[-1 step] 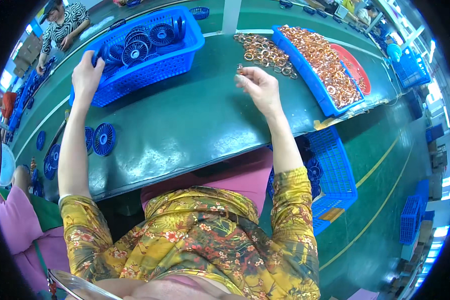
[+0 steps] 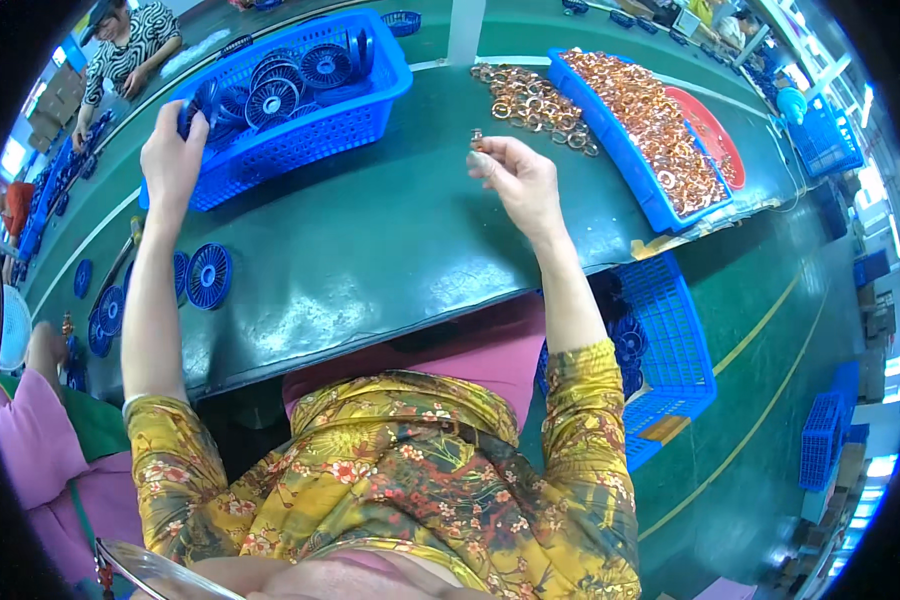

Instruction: The person assembles fan components by picking up plastic wheel frames from a basket and metal rings from a tray, inserting and pressing a metal ring into the center of each wheel frame by hand, and setting the assembled parts on the table.

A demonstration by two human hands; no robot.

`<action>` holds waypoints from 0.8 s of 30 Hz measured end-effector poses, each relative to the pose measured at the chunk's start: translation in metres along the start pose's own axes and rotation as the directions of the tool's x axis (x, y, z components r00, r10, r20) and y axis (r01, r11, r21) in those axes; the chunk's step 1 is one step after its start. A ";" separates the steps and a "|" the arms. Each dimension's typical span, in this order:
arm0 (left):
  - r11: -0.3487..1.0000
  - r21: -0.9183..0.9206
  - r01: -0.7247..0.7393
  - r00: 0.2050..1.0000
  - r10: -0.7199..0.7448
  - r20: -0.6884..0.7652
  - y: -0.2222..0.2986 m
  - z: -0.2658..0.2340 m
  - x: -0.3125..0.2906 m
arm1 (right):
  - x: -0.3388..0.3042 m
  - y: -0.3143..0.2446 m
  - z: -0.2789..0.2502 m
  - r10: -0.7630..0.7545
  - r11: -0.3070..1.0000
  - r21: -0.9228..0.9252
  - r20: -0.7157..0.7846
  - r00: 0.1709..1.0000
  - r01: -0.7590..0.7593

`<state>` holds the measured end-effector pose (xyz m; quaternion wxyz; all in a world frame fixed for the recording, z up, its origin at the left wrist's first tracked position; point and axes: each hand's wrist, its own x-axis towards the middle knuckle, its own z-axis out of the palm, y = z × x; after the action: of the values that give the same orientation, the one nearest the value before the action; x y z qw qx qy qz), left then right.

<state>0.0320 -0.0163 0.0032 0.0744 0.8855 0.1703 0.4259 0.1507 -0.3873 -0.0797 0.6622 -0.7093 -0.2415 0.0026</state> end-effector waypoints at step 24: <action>0.259 -0.802 0.539 0.842 -0.126 0.525 0.109 -0.044 -0.187 | -0.094 -0.062 0.120 -0.562 0.682 -0.361 0.298 0.771 0.636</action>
<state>-0.0852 -0.1867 -0.0753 0.6842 0.6821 0.0659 0.2494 0.0081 -0.3072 -0.0657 0.4250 -0.7187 -0.5078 -0.2120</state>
